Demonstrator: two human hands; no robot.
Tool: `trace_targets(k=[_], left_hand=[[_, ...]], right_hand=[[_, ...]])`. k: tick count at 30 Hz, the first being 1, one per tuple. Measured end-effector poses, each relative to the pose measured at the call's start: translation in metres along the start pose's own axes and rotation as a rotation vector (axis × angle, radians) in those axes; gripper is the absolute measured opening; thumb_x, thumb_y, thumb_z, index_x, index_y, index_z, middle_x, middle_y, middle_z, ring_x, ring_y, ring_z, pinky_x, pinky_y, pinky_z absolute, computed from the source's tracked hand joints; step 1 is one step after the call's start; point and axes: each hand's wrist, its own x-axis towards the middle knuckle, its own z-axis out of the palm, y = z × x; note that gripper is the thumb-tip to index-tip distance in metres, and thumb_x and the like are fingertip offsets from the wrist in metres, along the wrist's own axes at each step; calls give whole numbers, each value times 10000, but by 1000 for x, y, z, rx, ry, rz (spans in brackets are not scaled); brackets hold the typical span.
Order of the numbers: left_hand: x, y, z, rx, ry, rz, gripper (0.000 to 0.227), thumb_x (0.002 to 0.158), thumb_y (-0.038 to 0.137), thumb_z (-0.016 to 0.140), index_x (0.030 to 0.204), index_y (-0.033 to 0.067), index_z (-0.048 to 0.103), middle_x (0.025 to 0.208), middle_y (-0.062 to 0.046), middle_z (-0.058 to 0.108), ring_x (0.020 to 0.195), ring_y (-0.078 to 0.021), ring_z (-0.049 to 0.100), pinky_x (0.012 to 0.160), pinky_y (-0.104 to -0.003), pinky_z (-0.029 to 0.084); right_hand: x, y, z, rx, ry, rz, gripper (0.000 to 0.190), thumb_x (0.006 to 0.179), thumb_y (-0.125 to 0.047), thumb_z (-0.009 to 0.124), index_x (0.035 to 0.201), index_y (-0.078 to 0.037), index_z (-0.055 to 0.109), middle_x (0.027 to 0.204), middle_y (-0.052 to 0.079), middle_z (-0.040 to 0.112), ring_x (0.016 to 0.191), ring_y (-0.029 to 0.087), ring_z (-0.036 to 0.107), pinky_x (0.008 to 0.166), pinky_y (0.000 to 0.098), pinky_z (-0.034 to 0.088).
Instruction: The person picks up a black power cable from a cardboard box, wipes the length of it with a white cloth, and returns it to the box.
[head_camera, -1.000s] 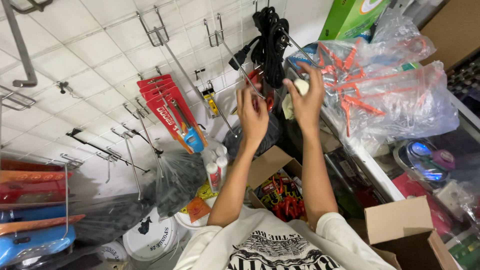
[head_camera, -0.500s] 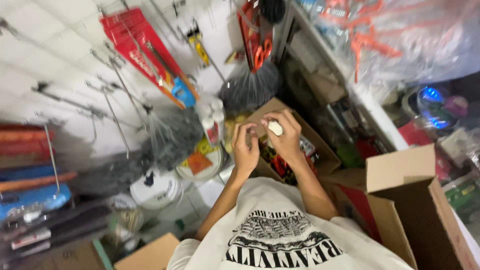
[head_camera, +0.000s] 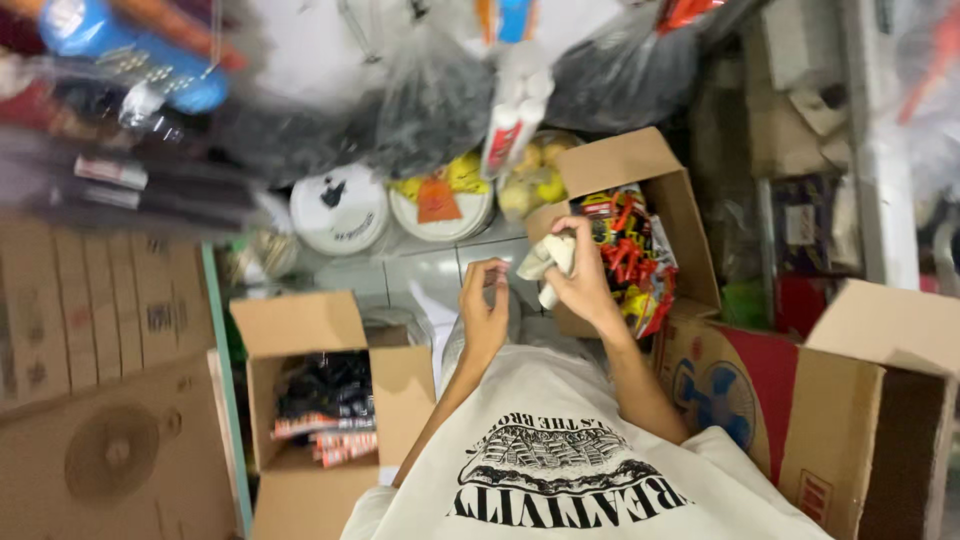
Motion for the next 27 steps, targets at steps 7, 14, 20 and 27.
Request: trace_targets(k=[7, 14, 20, 27], left_hand=[[-29, 28, -75, -68, 10, 81, 480, 920, 69, 676, 1375, 4, 538, 1354, -177, 567, 1219, -282, 575, 1018, -356, 475], [-81, 16, -139, 34, 397, -75, 251, 916, -8, 676, 1166, 10, 689, 1068, -131, 717, 997, -232, 720, 896, -319, 546], [-143, 23, -206, 142, 681, 101, 212, 861, -98, 631, 1052, -8, 610, 989, -127, 626, 920, -232, 647, 830, -306, 509], [-218, 17, -267, 15, 685, -126, 215, 860, -83, 657, 1040, 26, 613, 836, -11, 600, 779, -81, 556, 690, -247, 462]], right_hand=[[-4, -23, 54, 412, -414, 65, 357, 831, 134, 498, 1135, -48, 457, 1263, 95, 514, 1261, 224, 622, 1072, 329, 485], [-13, -46, 131, 124, -690, -115, 315, 914, 58, 668, 1222, -7, 649, 1235, 80, 578, 1171, 196, 600, 1023, 305, 482], [-46, -68, 185, -97, -916, -189, 446, 912, 24, 644, 1333, -106, 711, 1359, 47, 670, 1196, 196, 663, 977, 308, 531], [-105, -78, 225, -60, -1142, -339, 323, 1048, -167, 576, 1303, -8, 695, 1482, 155, 573, 1315, 268, 550, 1105, 384, 389]])
